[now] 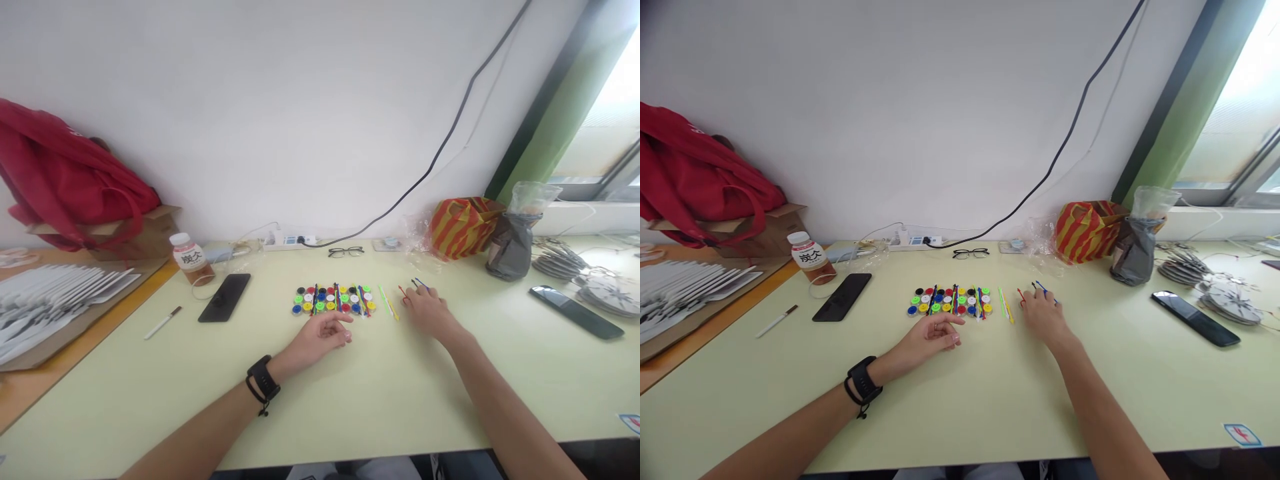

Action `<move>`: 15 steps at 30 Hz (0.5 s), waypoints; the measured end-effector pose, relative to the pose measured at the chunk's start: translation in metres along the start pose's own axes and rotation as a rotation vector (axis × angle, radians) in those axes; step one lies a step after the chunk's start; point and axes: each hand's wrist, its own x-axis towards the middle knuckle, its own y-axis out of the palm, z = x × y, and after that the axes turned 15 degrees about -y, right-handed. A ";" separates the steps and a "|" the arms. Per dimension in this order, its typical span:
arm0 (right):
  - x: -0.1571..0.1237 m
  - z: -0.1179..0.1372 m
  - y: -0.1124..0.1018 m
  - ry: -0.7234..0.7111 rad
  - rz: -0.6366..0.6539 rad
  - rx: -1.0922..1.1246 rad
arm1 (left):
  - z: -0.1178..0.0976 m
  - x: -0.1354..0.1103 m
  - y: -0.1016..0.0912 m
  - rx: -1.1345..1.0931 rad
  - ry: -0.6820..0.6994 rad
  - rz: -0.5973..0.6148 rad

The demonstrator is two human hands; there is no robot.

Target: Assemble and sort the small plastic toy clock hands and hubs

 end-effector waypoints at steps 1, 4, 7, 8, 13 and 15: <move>-0.001 0.000 0.004 0.003 0.038 -0.011 | 0.000 0.000 0.000 0.006 0.000 0.001; 0.002 0.001 0.009 0.026 0.072 -0.024 | 0.001 0.000 0.000 0.023 -0.003 0.000; 0.006 -0.003 0.009 0.092 0.079 -0.026 | 0.001 0.000 -0.001 0.031 0.004 -0.001; 0.007 -0.006 0.008 0.117 0.066 -0.022 | 0.001 0.000 -0.001 0.035 0.008 -0.001; 0.011 -0.018 0.005 0.114 -0.148 0.072 | 0.001 0.000 -0.001 0.034 0.013 0.003; 0.012 -0.015 0.003 -0.004 -0.191 0.182 | 0.001 0.000 -0.001 0.035 0.015 0.004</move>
